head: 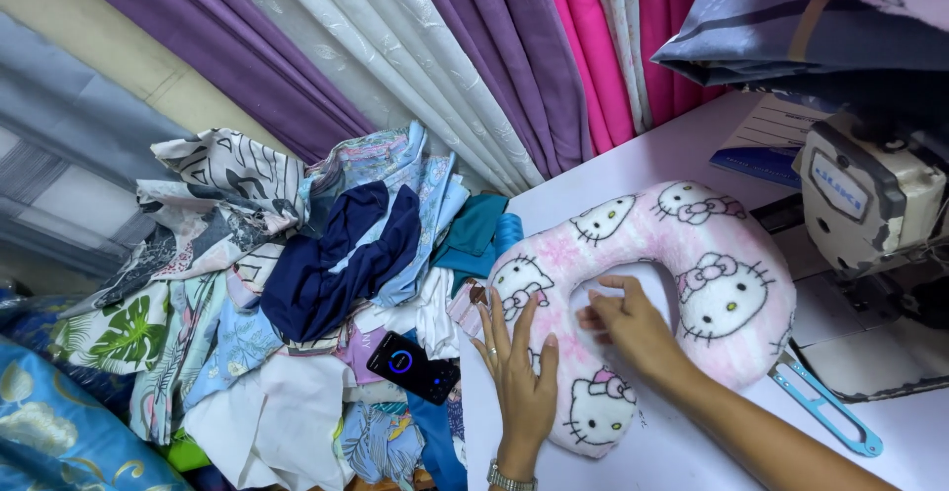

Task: Stuffing a Hello Kitty themed neck pillow with white fiberfill and sewing the opening closed by hand.

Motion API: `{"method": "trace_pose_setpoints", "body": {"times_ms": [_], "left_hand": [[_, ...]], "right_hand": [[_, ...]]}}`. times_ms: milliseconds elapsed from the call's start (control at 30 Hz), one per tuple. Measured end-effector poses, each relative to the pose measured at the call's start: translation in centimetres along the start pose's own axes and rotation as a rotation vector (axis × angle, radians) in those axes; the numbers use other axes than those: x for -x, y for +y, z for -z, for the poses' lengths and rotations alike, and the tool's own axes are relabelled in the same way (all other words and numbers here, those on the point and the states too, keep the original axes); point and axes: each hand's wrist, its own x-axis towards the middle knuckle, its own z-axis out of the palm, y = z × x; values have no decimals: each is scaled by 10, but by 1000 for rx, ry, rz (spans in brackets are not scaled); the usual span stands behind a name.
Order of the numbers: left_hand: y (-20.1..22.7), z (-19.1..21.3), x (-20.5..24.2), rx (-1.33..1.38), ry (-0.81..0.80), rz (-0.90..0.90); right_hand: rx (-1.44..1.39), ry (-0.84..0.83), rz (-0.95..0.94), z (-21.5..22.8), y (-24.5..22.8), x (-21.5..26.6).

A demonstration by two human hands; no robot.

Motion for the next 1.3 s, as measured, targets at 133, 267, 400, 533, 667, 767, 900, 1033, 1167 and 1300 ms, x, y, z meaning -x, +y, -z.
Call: {"method": "trace_pose_setpoints", "body": {"times_ms": [133,267,400,533,667,767,900,1033,1167,1300], "left_hand": [[1,2,-1,10,-37,-40],[-2,-2,0,58,-67,-28],[1,-2,1,31,-117,-55],[4,-8,1,-26,-147,-135],[1,-3,3,-83,-101,-141],[-1,-1,2,-61,-103,-121],[-1,7,-2,-135,-129,-39],[9,26,-13,-76,-196,-36],[26,39,-34,-154,-209,-157],[6,16,-45,-387,-281,-317]], "right_hand": [[135,-122,-114,-4,-20,24],[93,-252,3,-8,8,12],[-69,-455,21,-11,9,6],[-110,-431,-3,-18,7,2],[-219,-470,9,-8,19,-10],[-156,-534,-16,-3,21,-18],[18,-166,43,-13,23,-19],[133,61,29,-3,14,-2],[265,16,-2,-4,10,3],[300,-144,0,-5,12,-2]]}}
